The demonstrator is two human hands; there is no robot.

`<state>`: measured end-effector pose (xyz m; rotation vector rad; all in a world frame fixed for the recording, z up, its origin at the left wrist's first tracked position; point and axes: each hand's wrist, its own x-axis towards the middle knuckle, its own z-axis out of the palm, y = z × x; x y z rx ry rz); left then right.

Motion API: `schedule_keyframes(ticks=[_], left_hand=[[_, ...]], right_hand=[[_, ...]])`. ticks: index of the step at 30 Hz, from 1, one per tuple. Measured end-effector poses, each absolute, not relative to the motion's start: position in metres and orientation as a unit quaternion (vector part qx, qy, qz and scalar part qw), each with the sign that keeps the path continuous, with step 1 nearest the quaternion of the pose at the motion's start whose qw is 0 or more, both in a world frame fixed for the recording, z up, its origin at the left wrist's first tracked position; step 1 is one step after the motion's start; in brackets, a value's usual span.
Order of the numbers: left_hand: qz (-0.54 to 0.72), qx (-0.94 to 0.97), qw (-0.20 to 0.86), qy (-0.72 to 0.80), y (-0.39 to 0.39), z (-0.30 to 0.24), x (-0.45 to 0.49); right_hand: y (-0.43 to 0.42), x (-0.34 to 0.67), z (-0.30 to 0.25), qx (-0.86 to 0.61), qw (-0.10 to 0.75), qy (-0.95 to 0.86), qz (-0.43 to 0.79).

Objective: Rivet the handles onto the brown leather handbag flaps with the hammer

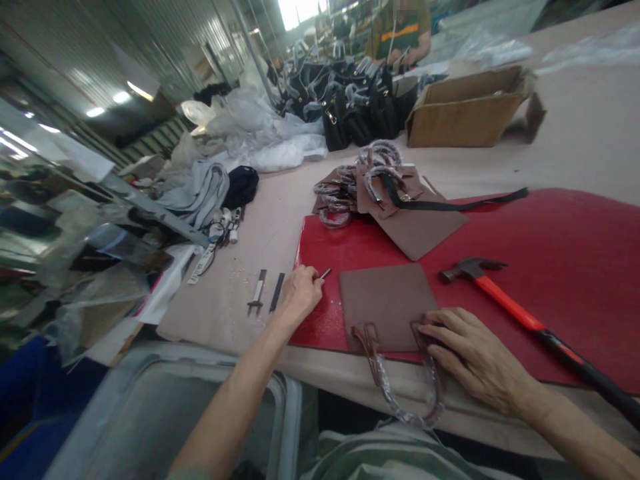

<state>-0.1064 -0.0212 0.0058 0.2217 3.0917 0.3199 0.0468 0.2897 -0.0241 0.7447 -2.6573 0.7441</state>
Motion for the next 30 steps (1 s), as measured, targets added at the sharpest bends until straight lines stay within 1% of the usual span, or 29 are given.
schedule_keyframes(ticks=[7,13,20,30], left_hand=[[0.055,-0.001,-0.01,0.998,-0.04,0.003,-0.11],[0.044,-0.055,-0.011,0.997,-0.077,0.005,-0.106],[0.038,-0.088,0.024,0.995,-0.109,0.005,-0.109],[0.008,-0.022,0.176,0.984,-0.122,0.004,-0.126]], right_hand=[[0.294,0.04,-0.037,0.271,0.207,-0.908,0.245],[0.288,0.037,-0.029,0.272,0.229,-0.901,0.249],[0.288,0.037,-0.034,0.261,0.201,-0.9,0.285],[0.282,0.046,-0.017,0.259,0.11,-0.919,0.276]])
